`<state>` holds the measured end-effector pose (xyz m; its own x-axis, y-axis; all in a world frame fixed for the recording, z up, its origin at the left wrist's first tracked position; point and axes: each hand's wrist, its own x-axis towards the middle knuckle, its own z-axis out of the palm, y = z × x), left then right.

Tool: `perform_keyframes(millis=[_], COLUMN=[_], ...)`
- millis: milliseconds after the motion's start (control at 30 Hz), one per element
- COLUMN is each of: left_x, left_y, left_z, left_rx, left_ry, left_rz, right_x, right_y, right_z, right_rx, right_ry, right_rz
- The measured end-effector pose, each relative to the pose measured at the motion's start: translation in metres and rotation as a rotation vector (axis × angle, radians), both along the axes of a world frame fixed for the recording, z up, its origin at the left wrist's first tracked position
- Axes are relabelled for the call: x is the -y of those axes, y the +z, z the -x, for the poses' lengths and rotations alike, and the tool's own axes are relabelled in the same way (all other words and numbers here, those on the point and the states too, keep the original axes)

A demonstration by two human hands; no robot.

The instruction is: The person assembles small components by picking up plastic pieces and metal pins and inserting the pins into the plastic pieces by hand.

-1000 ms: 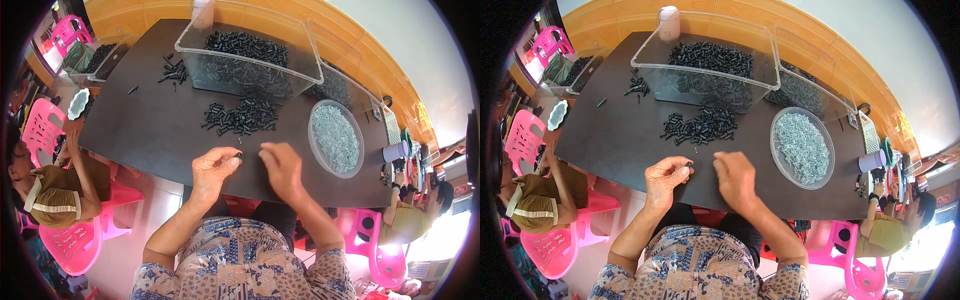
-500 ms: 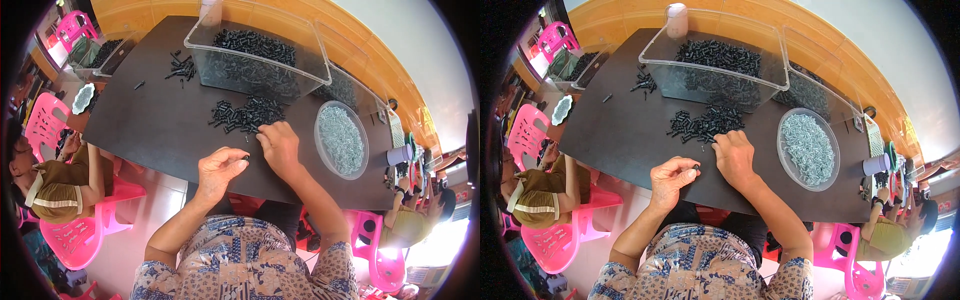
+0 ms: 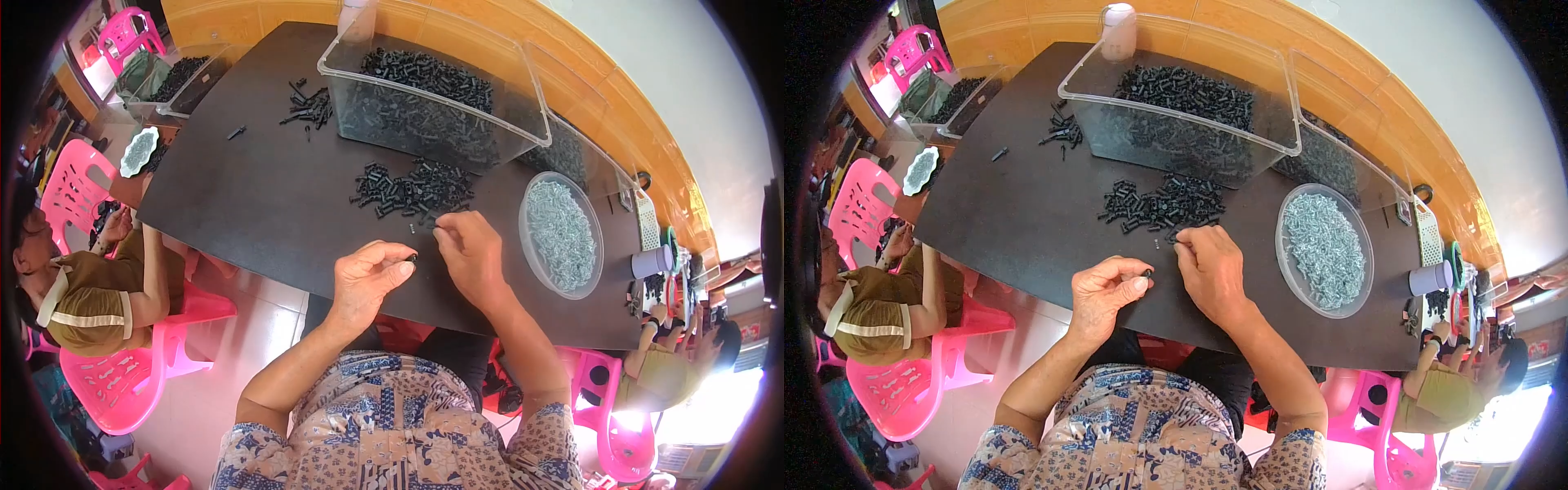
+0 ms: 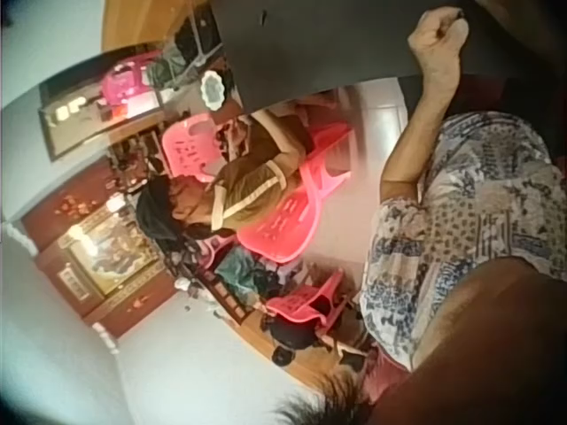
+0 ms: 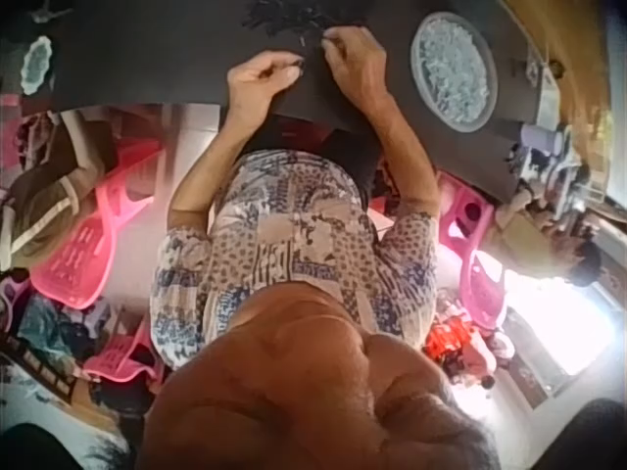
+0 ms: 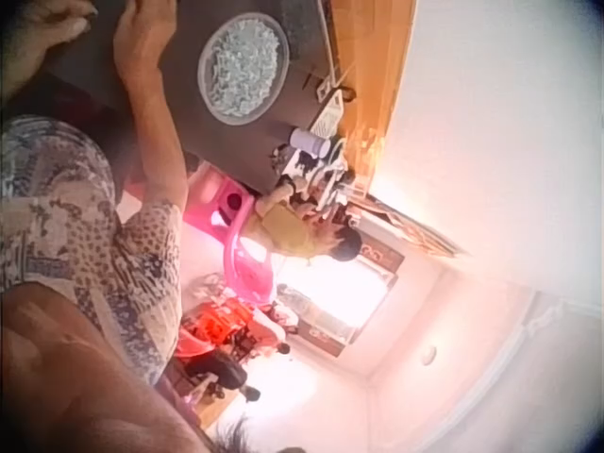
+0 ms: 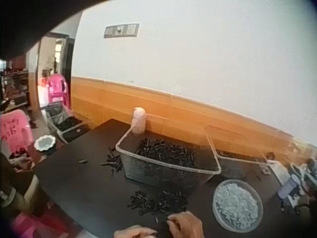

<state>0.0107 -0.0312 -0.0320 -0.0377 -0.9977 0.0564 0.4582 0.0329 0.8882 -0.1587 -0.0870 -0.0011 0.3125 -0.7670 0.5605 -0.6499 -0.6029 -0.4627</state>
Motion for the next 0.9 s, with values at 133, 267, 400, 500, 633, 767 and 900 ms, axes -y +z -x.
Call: perform_keyframes(millis=[133,267,400,500,633,767,900], left_x=[0.001,0.001,0.002,0.000,0.000,-0.001,-0.002], left_y=[0.005,0.008,0.010,0.011,0.012,0.011,0.010], left_z=[0.000,-0.001,0.000,-0.001,0.000,0.000,-0.001], left_rx=[0.011,0.027,0.037,0.068,0.052,0.129,0.213], left_ry=[-0.021,-0.060,-0.095,-0.097,-0.102,-0.094,-0.069], left_rz=[-0.034,-0.087,-0.094,-0.101,-0.105,-0.074,-0.041], right_x=[-0.017,-0.026,-0.028,-0.031,-0.033,-0.029,-0.028], right_y=[0.015,0.023,0.026,0.029,0.031,0.030,0.031], right_z=[0.001,0.001,0.003,0.003,0.003,0.004,0.003], right_rx=[0.205,0.388,0.410,0.356,0.281,0.168,0.114], right_ry=[0.037,0.080,0.115,0.129,0.152,0.233,0.251], right_rz=[-0.231,-0.386,-0.400,-0.461,-0.423,-0.217,-0.093])
